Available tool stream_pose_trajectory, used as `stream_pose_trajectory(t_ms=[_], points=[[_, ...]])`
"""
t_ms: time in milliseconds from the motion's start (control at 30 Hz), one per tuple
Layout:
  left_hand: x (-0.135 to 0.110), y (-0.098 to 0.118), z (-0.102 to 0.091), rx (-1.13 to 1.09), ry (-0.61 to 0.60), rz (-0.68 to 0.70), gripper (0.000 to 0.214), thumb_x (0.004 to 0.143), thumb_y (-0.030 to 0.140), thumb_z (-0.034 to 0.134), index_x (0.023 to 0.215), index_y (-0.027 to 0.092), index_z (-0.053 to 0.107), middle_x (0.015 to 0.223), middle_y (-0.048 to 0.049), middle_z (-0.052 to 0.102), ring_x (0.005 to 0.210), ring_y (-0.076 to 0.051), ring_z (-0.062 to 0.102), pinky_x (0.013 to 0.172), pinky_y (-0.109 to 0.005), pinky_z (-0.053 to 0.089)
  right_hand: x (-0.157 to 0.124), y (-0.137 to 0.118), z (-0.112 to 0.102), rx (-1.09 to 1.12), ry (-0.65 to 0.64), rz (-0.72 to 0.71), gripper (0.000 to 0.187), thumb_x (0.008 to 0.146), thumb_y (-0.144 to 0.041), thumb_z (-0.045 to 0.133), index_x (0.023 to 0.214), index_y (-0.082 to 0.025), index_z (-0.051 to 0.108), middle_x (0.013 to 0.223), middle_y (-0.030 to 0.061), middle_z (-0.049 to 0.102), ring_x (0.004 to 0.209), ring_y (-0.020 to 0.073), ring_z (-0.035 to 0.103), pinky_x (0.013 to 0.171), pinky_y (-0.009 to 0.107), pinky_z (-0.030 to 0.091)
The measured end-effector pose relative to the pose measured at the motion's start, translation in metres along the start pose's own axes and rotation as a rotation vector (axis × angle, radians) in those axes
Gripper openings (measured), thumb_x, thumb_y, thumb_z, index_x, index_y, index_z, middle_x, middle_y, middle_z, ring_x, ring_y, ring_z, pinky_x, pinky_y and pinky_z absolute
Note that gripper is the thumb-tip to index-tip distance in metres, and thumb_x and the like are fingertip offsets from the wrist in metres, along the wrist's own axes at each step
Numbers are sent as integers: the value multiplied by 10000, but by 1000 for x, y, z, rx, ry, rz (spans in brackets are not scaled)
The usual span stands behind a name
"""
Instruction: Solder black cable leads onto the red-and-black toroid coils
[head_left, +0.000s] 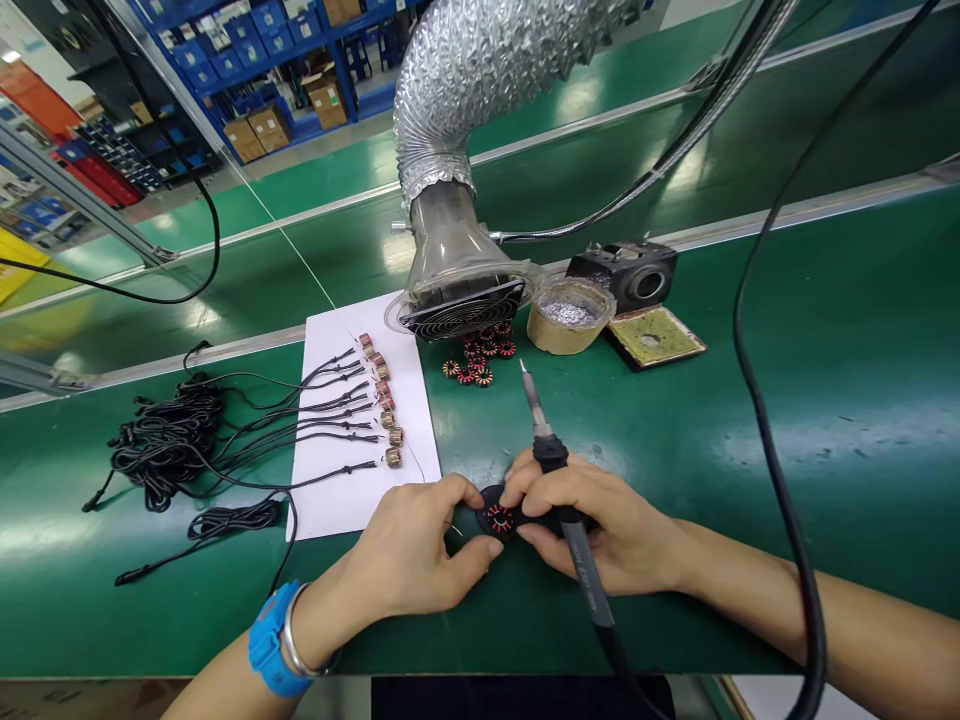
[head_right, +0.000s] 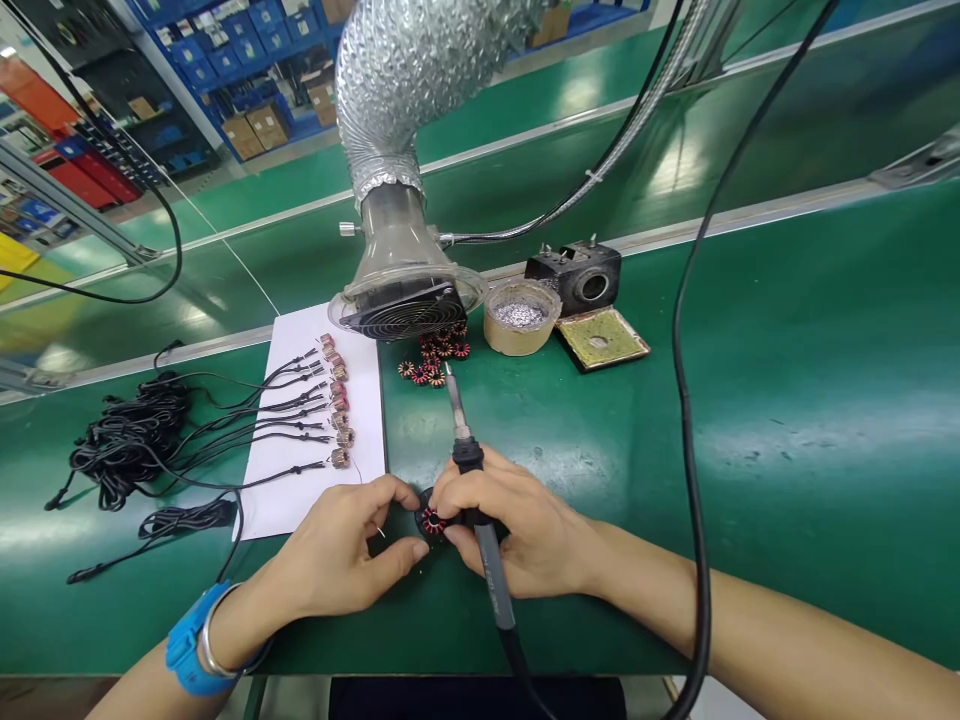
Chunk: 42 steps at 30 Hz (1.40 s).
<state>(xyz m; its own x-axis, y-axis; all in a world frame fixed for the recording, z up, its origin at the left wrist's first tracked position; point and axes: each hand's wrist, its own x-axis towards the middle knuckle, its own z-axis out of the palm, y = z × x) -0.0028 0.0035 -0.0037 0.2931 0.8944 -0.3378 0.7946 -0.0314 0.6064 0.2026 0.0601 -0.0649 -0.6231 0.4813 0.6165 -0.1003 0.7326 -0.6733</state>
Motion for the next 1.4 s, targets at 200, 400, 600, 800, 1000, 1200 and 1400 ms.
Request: stream_pose_trajectory(t_ms=[200, 400, 600, 800, 1000, 1200, 1400], points=[[-1, 1, 1, -50, 43, 21, 114, 841, 293, 547, 826, 194, 602, 487, 93, 316, 437, -83, 316, 464, -219, 228, 2, -1, 2, -35, -58, -33, 230, 844, -22, 542, 987, -199, 511, 802, 10, 632, 746, 139, 577, 753, 333, 469], [0, 2, 2, -89, 52, 27, 113, 846, 284, 531, 806, 195, 587, 477, 98, 290, 430, -83, 279, 457, -224, 209, 9, -17, 3, -295, -76, 69, 263, 828, -38, 478, 1041, -192, 498, 745, 19, 561, 693, 166, 443, 627, 289, 400], [-1, 2, 3, -95, 55, 12, 142, 866, 270, 492, 779, 191, 571, 504, 83, 328, 451, -86, 319, 468, -218, 230, 16, -26, -1, -289, -132, 146, 357, 763, -57, 480, 1092, -196, 492, 789, 39, 586, 736, 199, 452, 629, 304, 389], [-1, -1, 8, -129, 58, 9, 149, 876, 247, 478, 788, 181, 581, 535, 70, 377, 478, -87, 323, 480, -212, 251, 17, -14, -4, -110, -151, 112, 419, 717, -57, 486, 1113, -193, 494, 858, 35, 621, 775, 194, 505, 722, 340, 418], [3, -3, 15, -204, 101, -70, 223, 910, 341, 474, 830, 177, 603, 531, 75, 358, 469, -82, 302, 461, -206, 222, 9, -11, -11, -74, -125, 164, 495, 699, -56, 507, 1176, -183, 470, 898, 49, 639, 841, 205, 525, 763, 344, 449], [-3, 1, 12, -235, 32, -123, 306, 891, 413, 514, 715, 171, 579, 474, 85, 308, 442, -72, 250, 434, -209, 171, 10, -14, -6, -83, -41, 106, 408, 800, -55, 511, 1183, -190, 468, 787, 17, 618, 785, 177, 511, 728, 307, 447], [-4, 6, 13, -267, -52, -125, 330, 898, 412, 502, 739, 160, 644, 508, 72, 306, 478, -80, 244, 440, -218, 181, 13, -18, 1, -362, -171, -3, 400, 744, -61, 499, 1120, -195, 526, 717, 24, 589, 699, 193, 413, 649, 319, 341]])
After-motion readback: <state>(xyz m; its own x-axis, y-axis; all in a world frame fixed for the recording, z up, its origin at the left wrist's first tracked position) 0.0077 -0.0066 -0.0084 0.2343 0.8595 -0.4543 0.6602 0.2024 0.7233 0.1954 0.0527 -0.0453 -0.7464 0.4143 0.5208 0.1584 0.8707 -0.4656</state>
